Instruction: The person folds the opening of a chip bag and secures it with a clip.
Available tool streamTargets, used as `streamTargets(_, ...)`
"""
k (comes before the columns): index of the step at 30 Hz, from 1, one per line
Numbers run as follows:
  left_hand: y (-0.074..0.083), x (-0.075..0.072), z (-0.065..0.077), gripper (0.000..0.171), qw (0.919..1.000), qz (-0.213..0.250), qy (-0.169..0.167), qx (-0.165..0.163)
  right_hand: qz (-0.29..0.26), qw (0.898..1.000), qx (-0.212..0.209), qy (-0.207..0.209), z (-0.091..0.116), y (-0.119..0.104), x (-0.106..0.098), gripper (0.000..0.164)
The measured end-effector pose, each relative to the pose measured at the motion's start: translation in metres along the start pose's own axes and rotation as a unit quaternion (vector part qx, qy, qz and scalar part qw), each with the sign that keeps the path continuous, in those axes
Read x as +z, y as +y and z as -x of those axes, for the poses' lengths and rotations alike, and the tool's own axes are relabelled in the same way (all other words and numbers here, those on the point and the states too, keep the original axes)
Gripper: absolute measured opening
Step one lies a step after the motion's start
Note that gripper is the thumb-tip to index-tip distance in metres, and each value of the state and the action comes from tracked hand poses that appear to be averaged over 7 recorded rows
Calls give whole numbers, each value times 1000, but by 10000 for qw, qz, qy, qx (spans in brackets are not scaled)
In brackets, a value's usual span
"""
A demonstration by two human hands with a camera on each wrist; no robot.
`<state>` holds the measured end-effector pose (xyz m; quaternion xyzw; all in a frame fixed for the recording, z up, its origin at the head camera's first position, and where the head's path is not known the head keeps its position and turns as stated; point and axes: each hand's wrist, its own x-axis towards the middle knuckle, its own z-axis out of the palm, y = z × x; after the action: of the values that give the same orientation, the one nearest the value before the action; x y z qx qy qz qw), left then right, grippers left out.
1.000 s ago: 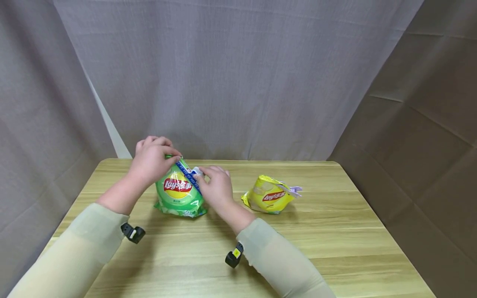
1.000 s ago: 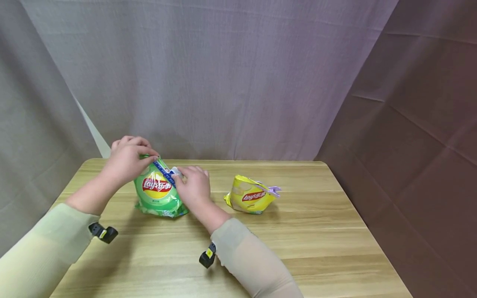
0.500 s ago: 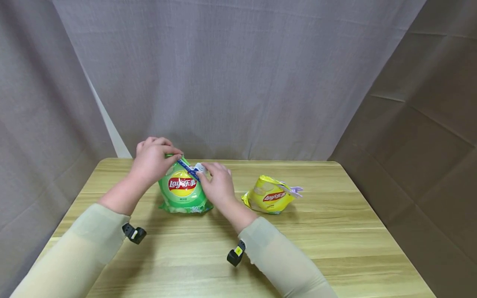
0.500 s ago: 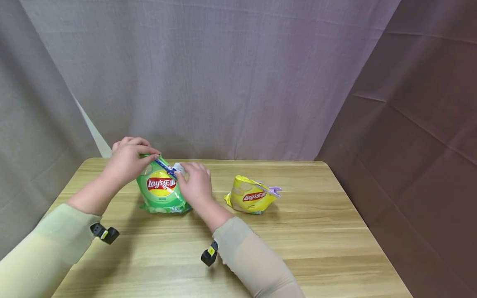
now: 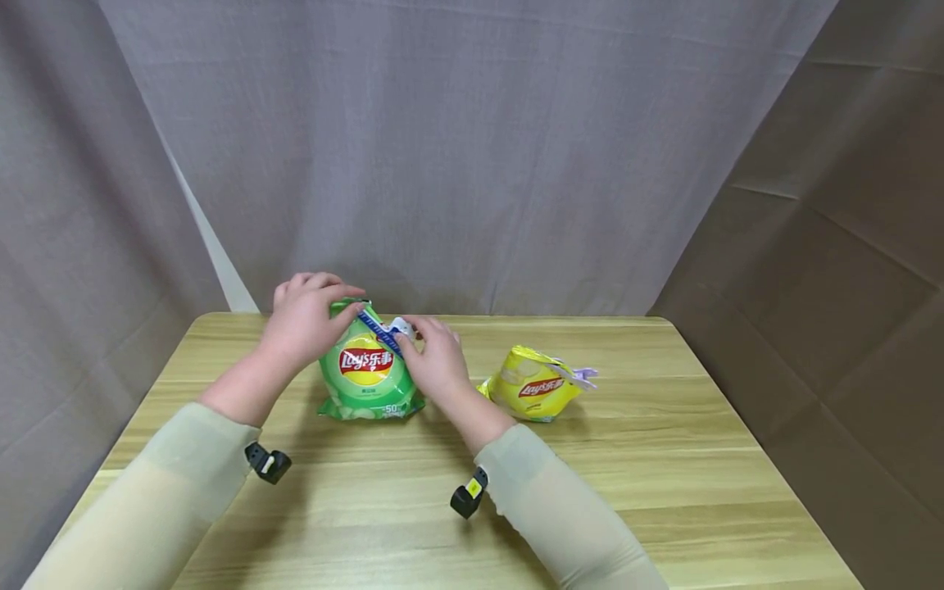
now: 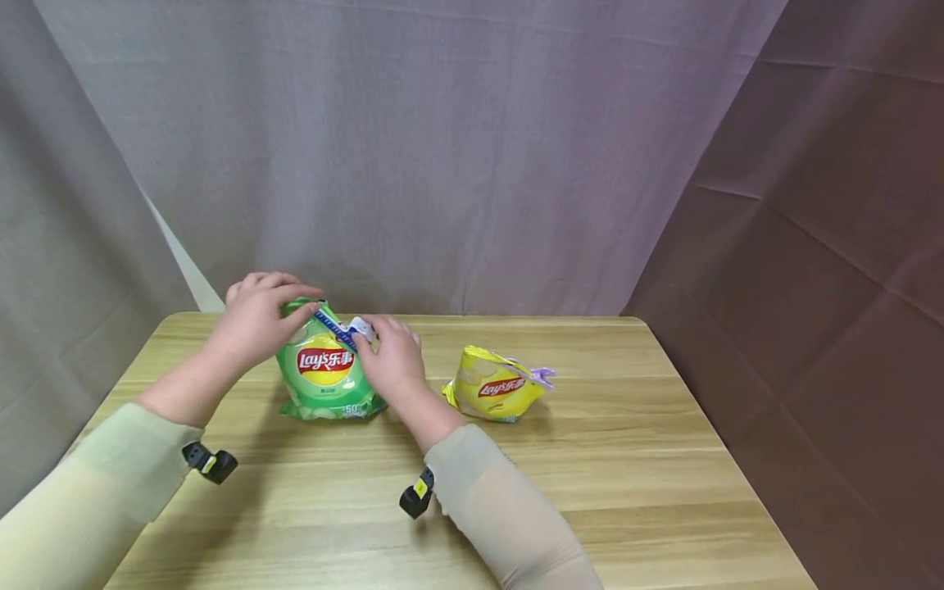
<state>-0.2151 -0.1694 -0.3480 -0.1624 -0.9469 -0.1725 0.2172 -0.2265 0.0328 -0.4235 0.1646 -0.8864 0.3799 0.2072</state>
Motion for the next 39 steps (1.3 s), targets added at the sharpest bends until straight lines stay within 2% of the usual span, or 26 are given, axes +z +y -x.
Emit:
streamTargets(6,-2,5,-1,41,9999,-85,-58,21,-225,9989,318,-266,-1,2,0,47)
streamTargets(25,-5,13,-3,56,9995,-216,-214,96,-755,9929,583,-711,-6,15,3,59)
streamTargets(34,-5,16,-4,59,9995,-201,-211,115,-954,9898,664,-821,-4,21,4,65)
streamTargets(39,-5,17,-2,59,9997,-160,-169,115,-965,9911,578,-707,3,22,6,69)
